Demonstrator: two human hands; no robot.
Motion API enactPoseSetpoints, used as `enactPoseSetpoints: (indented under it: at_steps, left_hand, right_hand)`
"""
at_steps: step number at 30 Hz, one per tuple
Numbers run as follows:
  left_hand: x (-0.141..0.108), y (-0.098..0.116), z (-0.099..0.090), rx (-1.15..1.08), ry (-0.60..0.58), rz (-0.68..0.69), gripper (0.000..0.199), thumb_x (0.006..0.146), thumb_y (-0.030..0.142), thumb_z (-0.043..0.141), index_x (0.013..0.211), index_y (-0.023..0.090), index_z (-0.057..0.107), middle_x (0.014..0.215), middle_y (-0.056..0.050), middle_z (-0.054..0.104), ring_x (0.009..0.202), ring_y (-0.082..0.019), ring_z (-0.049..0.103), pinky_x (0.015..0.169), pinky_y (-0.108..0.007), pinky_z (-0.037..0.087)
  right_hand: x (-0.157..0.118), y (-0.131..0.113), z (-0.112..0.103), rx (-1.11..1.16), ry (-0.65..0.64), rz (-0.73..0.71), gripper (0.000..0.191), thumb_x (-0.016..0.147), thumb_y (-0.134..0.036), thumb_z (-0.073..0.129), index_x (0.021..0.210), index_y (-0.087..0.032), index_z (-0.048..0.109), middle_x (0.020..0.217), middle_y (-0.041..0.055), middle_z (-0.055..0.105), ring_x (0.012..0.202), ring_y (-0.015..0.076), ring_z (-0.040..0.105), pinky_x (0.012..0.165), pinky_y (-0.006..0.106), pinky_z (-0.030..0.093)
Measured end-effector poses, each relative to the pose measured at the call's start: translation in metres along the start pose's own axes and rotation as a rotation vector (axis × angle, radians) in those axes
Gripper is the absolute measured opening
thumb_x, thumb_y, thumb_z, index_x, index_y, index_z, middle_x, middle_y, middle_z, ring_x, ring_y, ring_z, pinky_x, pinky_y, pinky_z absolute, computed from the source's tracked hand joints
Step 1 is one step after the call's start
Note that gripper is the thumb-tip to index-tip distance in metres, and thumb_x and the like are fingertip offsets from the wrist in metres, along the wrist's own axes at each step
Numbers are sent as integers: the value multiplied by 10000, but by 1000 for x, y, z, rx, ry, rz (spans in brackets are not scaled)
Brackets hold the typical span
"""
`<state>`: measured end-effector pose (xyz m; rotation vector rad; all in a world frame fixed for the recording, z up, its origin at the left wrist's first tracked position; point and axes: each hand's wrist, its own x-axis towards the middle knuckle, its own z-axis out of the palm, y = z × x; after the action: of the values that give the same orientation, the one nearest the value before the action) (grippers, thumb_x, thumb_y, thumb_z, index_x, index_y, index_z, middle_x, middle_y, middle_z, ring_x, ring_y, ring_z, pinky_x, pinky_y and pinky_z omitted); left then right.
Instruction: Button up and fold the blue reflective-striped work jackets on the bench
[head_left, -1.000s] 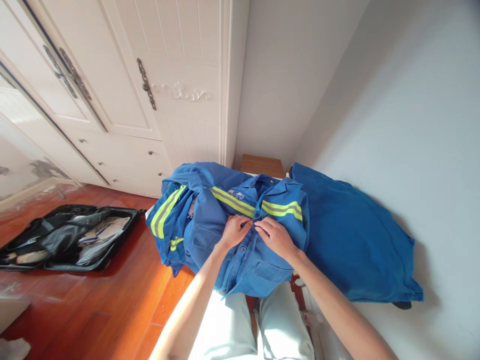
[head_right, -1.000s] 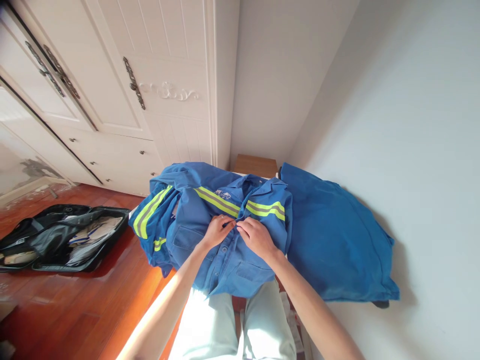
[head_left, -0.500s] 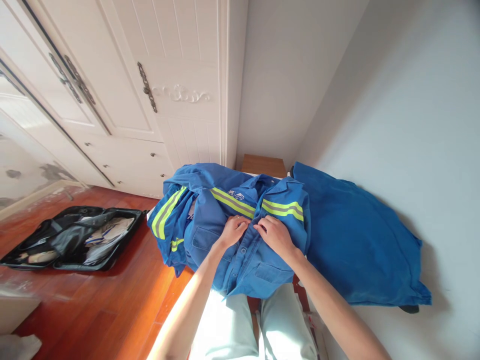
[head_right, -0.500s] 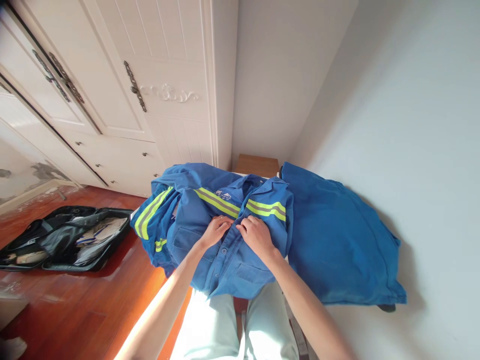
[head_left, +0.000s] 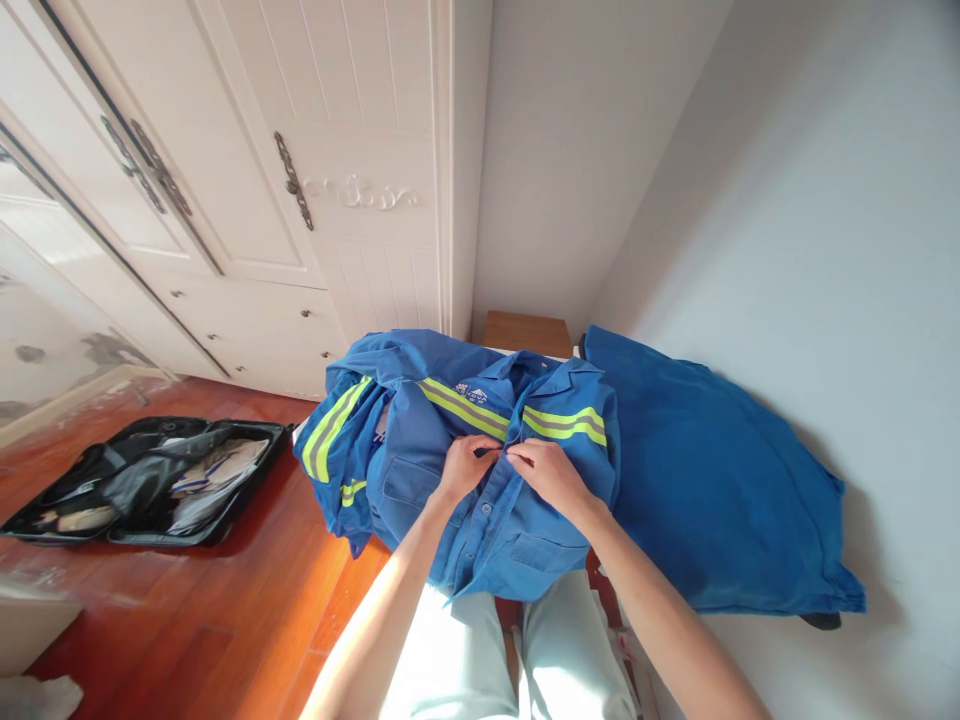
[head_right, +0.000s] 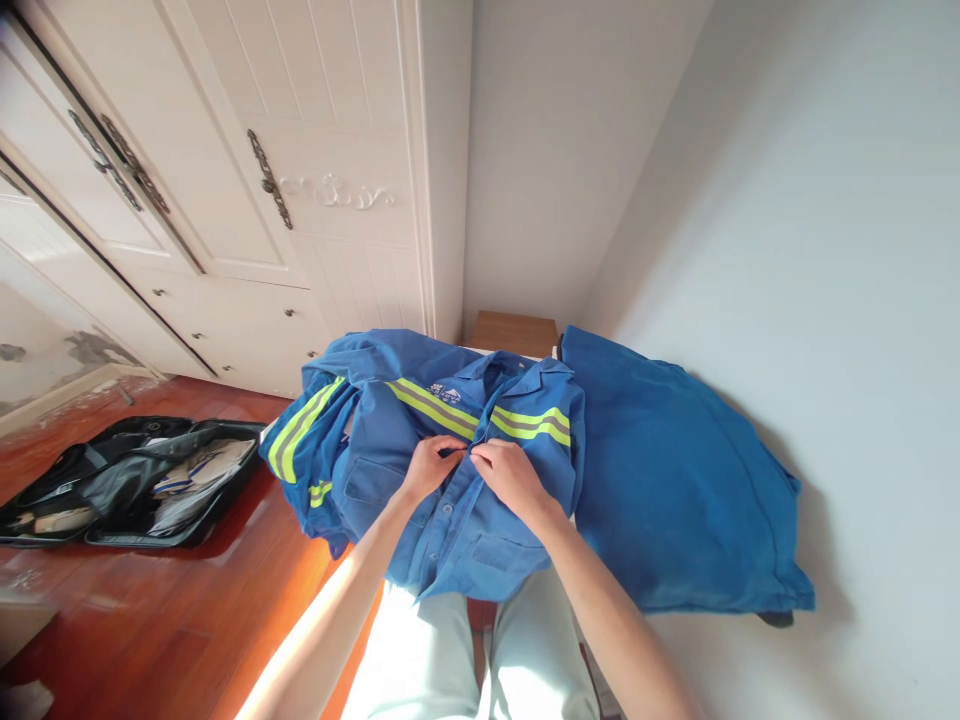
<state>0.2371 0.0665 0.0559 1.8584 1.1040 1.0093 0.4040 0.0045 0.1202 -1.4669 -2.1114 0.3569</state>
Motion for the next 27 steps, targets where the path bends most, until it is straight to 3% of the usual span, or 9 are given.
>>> enactPoseSetpoints:
  at_steps: [6, 12, 16, 20, 27]
  left_hand:
    - [0, 3, -4, 82, -49, 66, 240, 796, 36, 608, 824, 203, 778, 852, -15, 765, 796, -177, 685, 783, -282, 496]
    - [-1, 4, -15, 14, -142, 151, 265, 828, 67, 531, 884, 179, 765, 879, -29, 752, 826, -173, 664, 813, -271, 483]
    - [-2, 3, -18, -46, -178, 144, 197, 862, 229, 590, 934, 159, 760, 960, -59, 752, 892, -202, 661, 834, -286, 481]
    - [-2, 0, -17, -100, -184, 170, 294, 848, 413, 667, 954, 152, 754, 928, -72, 751, 838, -200, 662, 797, -289, 486]
    - [-2, -7, -14, -63, -155, 227, 226, 834, 367, 696, 924, 168, 751, 871, -59, 747, 796, -186, 658, 772, -288, 484]
  right_hand:
    - [0, -9, 17, 123, 13, -66, 195, 937, -152, 530, 901, -201, 715, 833, 39, 676, 790, 162, 643, 743, 268, 504]
    - [2, -6, 29, 13, 92, 6, 271, 918, -145, 528, 1166, -160, 635, 1005, 105, 642, 927, 229, 634, 859, 368, 530]
    - [0, -2, 28, -18, 82, -5, 319, 923, -174, 533, 1235, -151, 593, 1054, 126, 629, 980, 260, 621, 890, 418, 527]
    - [-2, 4, 20, 40, 44, -8, 365, 930, -176, 525, 1292, -170, 567, 1102, 115, 640, 984, 241, 625, 904, 412, 525]
    - [-2, 9, 9, -55, 26, -19, 352, 905, -132, 560, 1231, -234, 644, 1068, 77, 663, 1004, 234, 626, 919, 400, 506]
